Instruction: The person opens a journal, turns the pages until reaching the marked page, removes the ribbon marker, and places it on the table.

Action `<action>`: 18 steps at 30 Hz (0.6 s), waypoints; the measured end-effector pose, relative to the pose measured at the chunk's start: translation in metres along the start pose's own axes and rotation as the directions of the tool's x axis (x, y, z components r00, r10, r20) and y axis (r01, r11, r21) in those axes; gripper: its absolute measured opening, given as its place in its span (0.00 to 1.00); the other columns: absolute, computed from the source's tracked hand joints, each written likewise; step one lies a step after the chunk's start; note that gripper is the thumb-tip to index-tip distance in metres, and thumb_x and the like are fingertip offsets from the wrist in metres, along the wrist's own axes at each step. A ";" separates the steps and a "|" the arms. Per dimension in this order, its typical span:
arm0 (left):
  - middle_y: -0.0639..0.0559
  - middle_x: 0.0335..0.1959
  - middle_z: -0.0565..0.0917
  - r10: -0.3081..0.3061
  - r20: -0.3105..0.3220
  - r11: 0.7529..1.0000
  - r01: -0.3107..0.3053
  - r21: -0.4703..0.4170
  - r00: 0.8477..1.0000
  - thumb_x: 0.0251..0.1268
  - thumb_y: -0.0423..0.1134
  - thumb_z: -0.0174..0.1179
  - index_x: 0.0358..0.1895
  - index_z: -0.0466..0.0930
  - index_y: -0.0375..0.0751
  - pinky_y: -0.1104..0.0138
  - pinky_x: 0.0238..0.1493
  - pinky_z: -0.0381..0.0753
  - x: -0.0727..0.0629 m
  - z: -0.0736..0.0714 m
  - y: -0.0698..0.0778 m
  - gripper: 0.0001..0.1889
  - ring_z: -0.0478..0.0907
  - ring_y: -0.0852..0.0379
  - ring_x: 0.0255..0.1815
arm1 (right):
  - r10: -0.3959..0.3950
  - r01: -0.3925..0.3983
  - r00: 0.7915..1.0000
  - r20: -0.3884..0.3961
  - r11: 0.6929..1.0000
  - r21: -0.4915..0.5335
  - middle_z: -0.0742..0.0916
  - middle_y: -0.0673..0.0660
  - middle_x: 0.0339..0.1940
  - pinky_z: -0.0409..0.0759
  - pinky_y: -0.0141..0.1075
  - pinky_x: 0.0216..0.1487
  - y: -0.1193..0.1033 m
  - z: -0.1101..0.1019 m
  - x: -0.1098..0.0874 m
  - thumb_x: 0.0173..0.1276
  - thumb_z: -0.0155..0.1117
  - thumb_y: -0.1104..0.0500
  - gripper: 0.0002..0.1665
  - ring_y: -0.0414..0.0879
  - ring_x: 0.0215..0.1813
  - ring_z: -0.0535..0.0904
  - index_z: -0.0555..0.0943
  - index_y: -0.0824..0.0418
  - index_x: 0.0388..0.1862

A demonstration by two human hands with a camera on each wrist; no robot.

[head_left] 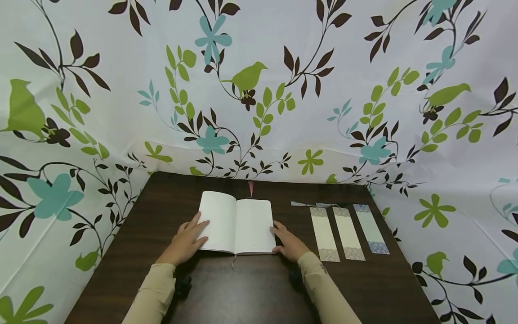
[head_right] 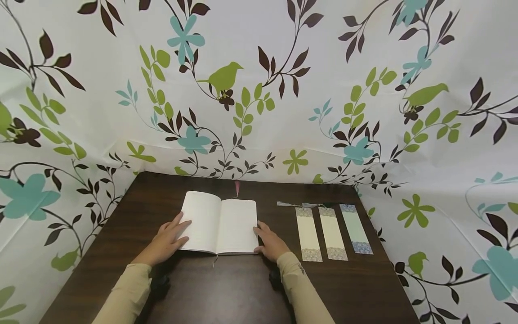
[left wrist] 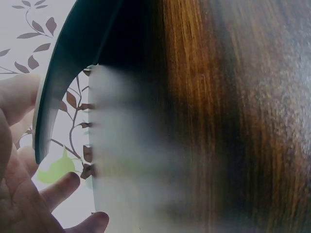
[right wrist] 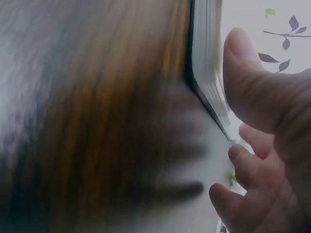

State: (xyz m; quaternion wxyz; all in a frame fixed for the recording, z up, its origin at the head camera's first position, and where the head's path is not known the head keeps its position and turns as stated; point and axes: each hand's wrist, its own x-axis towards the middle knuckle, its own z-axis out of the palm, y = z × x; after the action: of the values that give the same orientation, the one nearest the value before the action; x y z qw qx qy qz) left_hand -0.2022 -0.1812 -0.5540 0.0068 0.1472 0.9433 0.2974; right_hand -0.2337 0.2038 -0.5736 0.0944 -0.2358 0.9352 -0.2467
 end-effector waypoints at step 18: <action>0.37 0.83 0.48 -0.008 0.006 0.999 0.008 -0.039 1.000 0.76 0.43 0.60 0.76 0.66 0.44 0.23 0.59 0.57 0.000 0.002 -0.003 0.29 0.53 0.23 0.74 | -0.077 0.046 0.987 -0.139 0.976 -0.215 0.77 0.59 0.71 0.78 0.52 0.61 0.004 0.012 0.011 0.58 0.77 0.49 0.37 0.58 0.64 0.79 0.81 0.58 0.67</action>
State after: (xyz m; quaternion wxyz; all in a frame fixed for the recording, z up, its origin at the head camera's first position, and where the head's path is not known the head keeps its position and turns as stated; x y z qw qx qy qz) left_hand -0.2028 -0.1825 -0.5570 0.0134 0.1442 0.9379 0.3152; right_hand -0.2411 0.1969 -0.5862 -0.0077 -0.2547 0.9527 -0.1656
